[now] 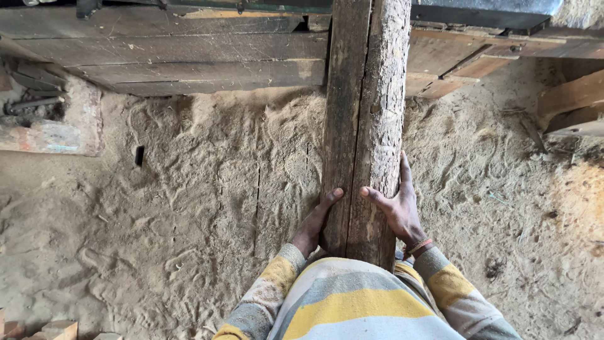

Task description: The person feeds a long log into a table saw, guiding it with both hands to cut planks. After each cut, the person removes the cut plank and sets it aside, then repositions the log to continue cutting. The process is repeated multiple times throughout the clip.

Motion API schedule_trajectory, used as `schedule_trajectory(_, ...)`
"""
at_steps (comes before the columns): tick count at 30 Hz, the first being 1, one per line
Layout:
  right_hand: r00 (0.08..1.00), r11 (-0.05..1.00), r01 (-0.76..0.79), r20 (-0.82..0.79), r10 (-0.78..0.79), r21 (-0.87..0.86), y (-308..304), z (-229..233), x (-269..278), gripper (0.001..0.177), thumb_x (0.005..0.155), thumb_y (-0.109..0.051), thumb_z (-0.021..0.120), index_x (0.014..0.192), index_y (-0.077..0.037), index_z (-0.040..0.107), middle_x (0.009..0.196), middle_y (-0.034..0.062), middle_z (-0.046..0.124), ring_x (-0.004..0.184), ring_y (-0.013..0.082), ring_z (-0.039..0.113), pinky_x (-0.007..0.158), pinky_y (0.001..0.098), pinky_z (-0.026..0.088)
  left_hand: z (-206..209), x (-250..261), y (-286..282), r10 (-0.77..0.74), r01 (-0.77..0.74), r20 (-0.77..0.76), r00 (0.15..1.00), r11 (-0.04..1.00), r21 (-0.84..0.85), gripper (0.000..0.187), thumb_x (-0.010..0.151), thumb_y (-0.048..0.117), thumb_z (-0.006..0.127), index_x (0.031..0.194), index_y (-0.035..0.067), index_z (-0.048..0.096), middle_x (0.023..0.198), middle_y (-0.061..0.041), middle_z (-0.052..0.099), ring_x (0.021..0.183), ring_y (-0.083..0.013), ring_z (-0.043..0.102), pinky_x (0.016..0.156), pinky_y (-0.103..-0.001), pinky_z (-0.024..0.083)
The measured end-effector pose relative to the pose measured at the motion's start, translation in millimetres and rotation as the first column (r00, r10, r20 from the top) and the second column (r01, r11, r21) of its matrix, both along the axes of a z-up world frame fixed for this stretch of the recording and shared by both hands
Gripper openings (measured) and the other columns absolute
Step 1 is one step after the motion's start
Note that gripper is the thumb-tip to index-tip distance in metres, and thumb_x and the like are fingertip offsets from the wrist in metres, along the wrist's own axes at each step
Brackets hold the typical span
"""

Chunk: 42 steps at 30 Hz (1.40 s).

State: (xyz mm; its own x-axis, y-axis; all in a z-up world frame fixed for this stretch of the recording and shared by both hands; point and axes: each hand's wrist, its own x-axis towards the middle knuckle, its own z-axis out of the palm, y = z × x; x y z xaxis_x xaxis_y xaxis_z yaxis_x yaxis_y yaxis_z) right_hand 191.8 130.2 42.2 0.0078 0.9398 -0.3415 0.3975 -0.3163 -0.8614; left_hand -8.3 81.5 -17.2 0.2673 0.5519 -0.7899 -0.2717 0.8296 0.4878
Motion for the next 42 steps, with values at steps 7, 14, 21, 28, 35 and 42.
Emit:
schedule_trajectory(7,1.0,0.999,-0.011,-0.024,0.011,0.033,21.7,4.6,2.8,0.14,0.063,-0.066,0.082,0.166,-0.006,0.008,0.167,0.0247,0.029,0.15,0.0366,0.038,0.122,0.0502,0.033,4.3,2.8,21.1,0.014,-0.014,-0.003,1.0,1.0,0.007,0.12,0.065,0.075,0.072,0.153,0.002,0.037,0.141,-0.023,0.056,0.132,-0.0378,0.056,0.111,-0.049,0.047)
schedule_trajectory(14,1.0,1.0,-0.012,-0.011,0.012,0.009,42.8,7.3,6.7,0.139,0.064,-0.063,0.083,0.167,-0.006,0.008,0.166,0.0238,0.033,0.148,0.035,0.042,0.121,0.0463,0.036,4.6,6.4,41.2,0.015,-0.015,0.002,1.0,0.999,-0.03,0.123,0.064,0.077,0.072,0.154,0.002,0.038,0.148,-0.025,0.052,0.135,-0.0402,0.053,0.112,-0.05,0.045)
schedule_trajectory(21,0.983,1.0,0.016,-0.182,-0.013,0.014,64.7,6.8,7.2,0.141,0.063,-0.057,0.088,0.165,-0.003,0.006,0.165,0.0242,0.032,0.148,0.0345,0.041,0.122,0.0445,0.036,1.8,10.8,61.0,-0.001,0.001,-0.012,1.0,1.0,-0.011,0.13,0.059,0.082,0.07,0.155,0.004,0.034,0.152,-0.029,0.048,0.139,-0.0431,0.049,0.115,-0.055,0.043)
schedule_trajectory(28,0.99,0.999,-0.002,-0.14,0.008,0.046,82.7,4.7,7.7,0.137,0.068,-0.051,0.088,0.165,0.0,0.005,0.164,0.0254,0.034,0.148,0.0339,0.042,0.123,0.0433,0.035,-3.3,10.6,78.9,-0.058,0.058,-0.029,0.998,0.998,-0.004,0.129,0.061,0.085,0.065,0.157,0.006,0.031,0.152,-0.026,0.046,0.14,-0.042,0.047,0.115,-0.056,0.04)
schedule_trajectory(35,0.985,0.998,0.0,-0.172,0.011,0.063,100.9,7.6,5.1,0.132,0.07,-0.043,0.088,0.165,-0.001,0.007,0.16,0.0246,0.039,0.144,0.0322,0.047,0.12,0.0425,0.039,3.3,9.4,100.2,-0.008,0.008,0.005,1.0,1.0,0.013,0.125,0.063,0.081,0.068,0.156,0.004,0.036,0.147,-0.026,0.053,0.135,-0.0392,0.054,0.112,-0.049,0.045)
schedule_trajectory(42,0.979,1.0,0.003,-0.204,0.003,0.029,101.5,0.3,9.9,0.127,0.073,-0.041,0.085,0.166,-0.004,0.008,0.159,0.0241,0.043,0.141,0.0324,0.05,0.118,0.0418,0.043,9.8,9.0,103.6,-0.017,0.017,0.013,1.0,1.0,0.0,0.123,0.066,0.079,0.068,0.156,0.003,0.034,0.146,-0.026,0.053,0.131,-0.0378,0.057,0.108,-0.047,0.048)
